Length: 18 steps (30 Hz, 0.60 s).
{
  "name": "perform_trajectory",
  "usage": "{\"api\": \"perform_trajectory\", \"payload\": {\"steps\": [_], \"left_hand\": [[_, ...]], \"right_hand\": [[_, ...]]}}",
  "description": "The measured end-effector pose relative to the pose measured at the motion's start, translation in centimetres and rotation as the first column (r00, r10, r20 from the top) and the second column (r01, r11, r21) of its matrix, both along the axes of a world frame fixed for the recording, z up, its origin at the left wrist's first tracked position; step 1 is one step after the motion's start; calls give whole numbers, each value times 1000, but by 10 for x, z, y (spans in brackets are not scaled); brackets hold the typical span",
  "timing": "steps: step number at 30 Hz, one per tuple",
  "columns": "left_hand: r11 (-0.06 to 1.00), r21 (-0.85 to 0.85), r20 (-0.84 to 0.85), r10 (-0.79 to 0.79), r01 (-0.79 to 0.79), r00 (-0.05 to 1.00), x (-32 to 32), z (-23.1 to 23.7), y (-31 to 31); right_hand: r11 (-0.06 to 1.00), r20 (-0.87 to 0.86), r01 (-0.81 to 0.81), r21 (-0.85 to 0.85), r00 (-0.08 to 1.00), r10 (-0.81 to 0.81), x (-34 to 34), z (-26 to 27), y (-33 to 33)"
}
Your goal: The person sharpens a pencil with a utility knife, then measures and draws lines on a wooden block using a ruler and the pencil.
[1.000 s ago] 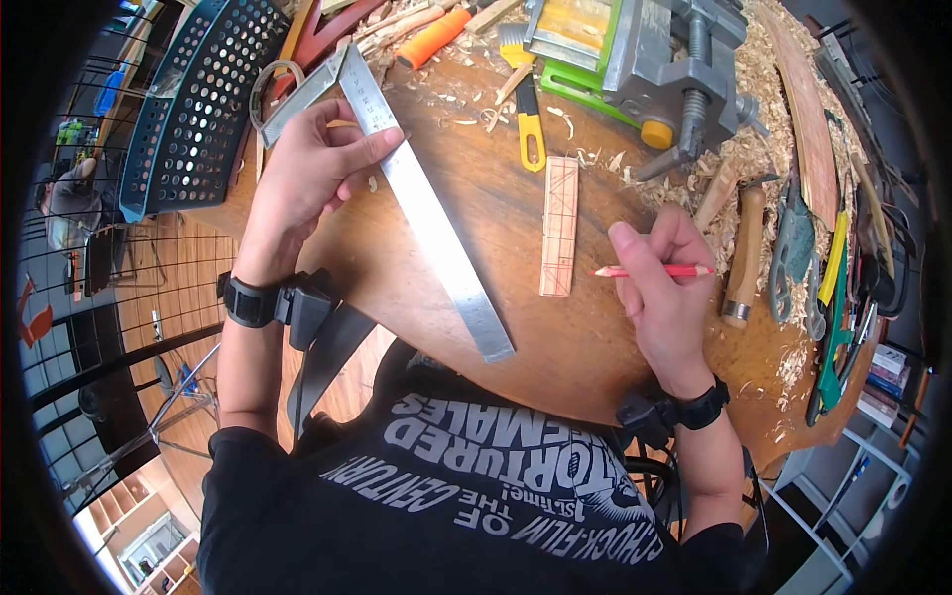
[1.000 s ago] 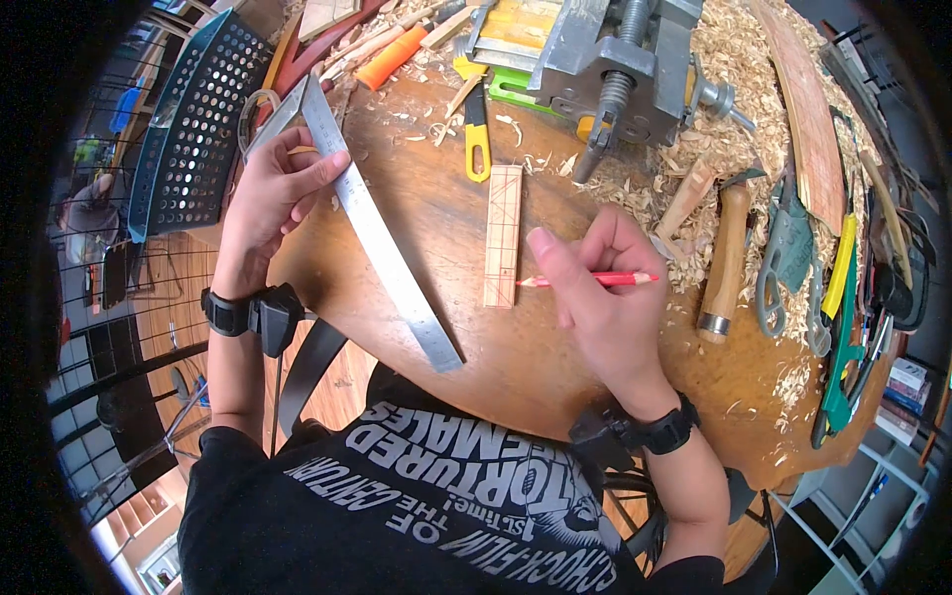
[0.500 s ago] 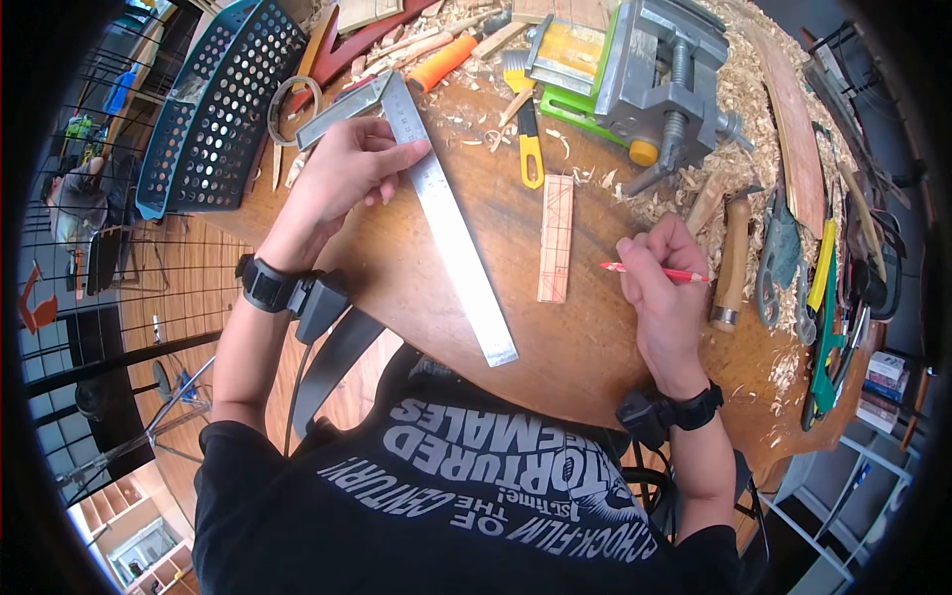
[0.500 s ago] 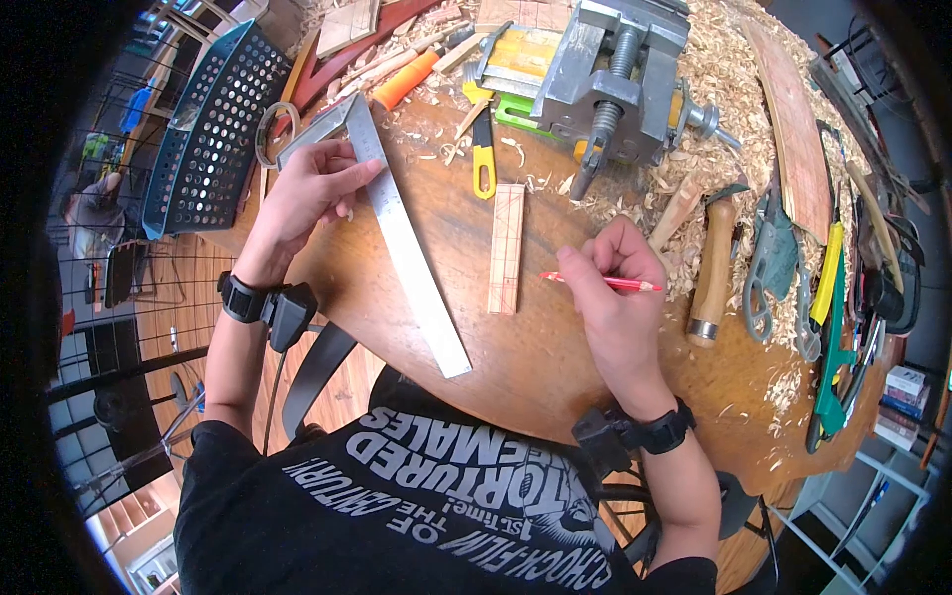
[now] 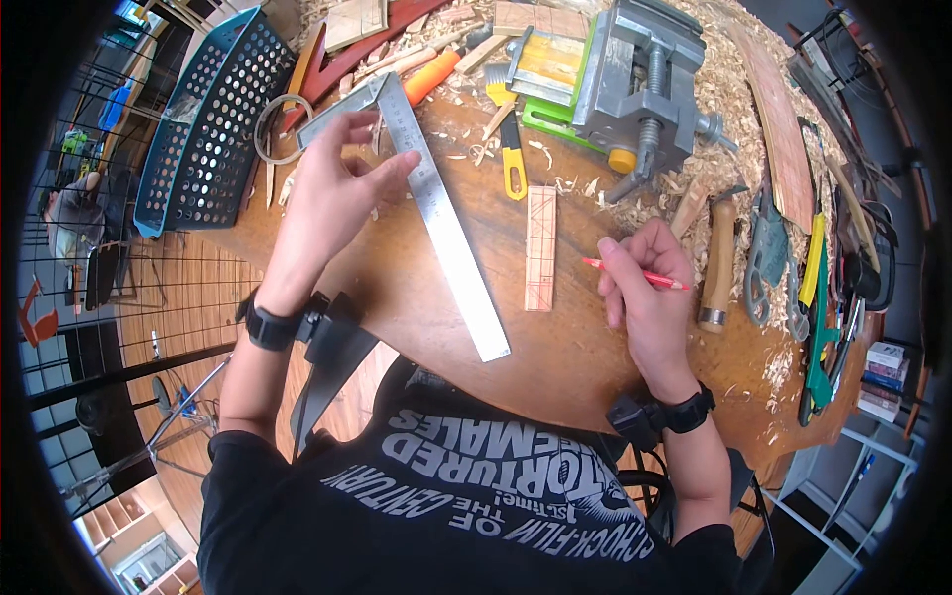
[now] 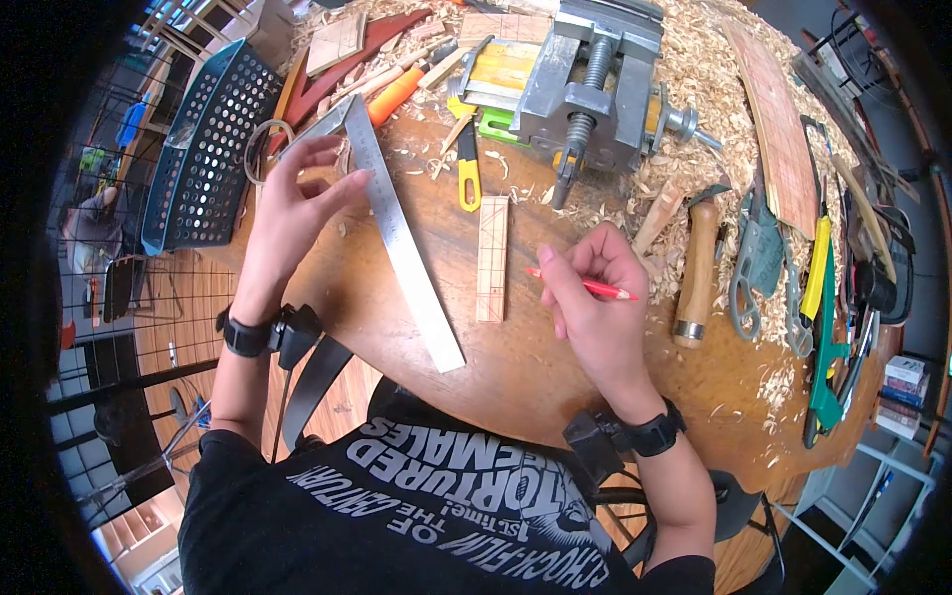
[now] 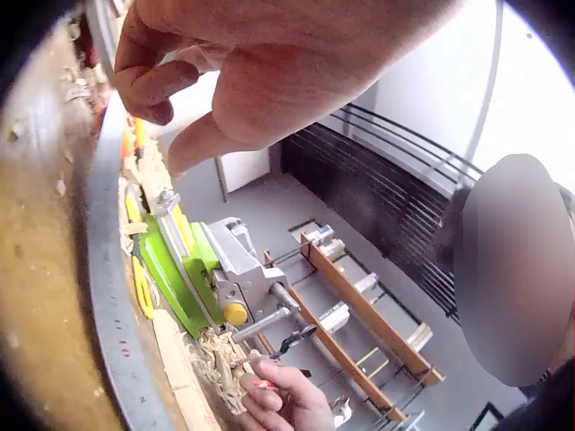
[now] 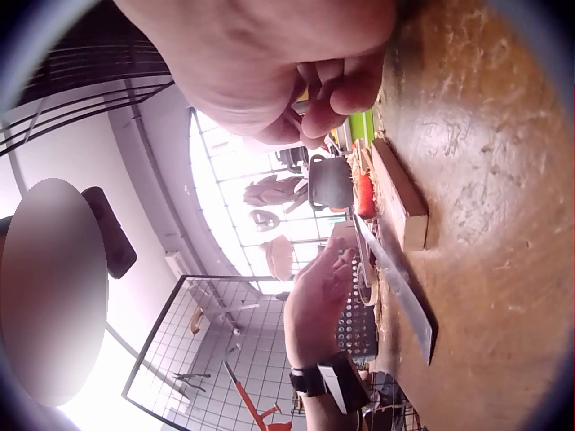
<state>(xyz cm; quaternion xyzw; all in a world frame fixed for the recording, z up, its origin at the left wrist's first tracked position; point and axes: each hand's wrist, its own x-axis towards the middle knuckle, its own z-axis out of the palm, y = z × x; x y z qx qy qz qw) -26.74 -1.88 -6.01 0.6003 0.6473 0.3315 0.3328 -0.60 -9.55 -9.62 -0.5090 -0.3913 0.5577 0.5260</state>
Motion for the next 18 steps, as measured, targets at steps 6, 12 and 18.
{"api": "perform_trajectory", "payload": {"steps": [6,12,18], "left_hand": [[826,-1,-65,-562,563,824,37,21,-5],[508,-91,-232,-847,856,478,71,13,28],[297,-108,-114,-952,949,285,79,11,41]], "right_hand": [[999,100,-50,-17,994,51,4,2,-3],[998,55,-51,23,997,49,1,5,2],[986,-28,-157,-63,987,156,1,10,-1]]}}
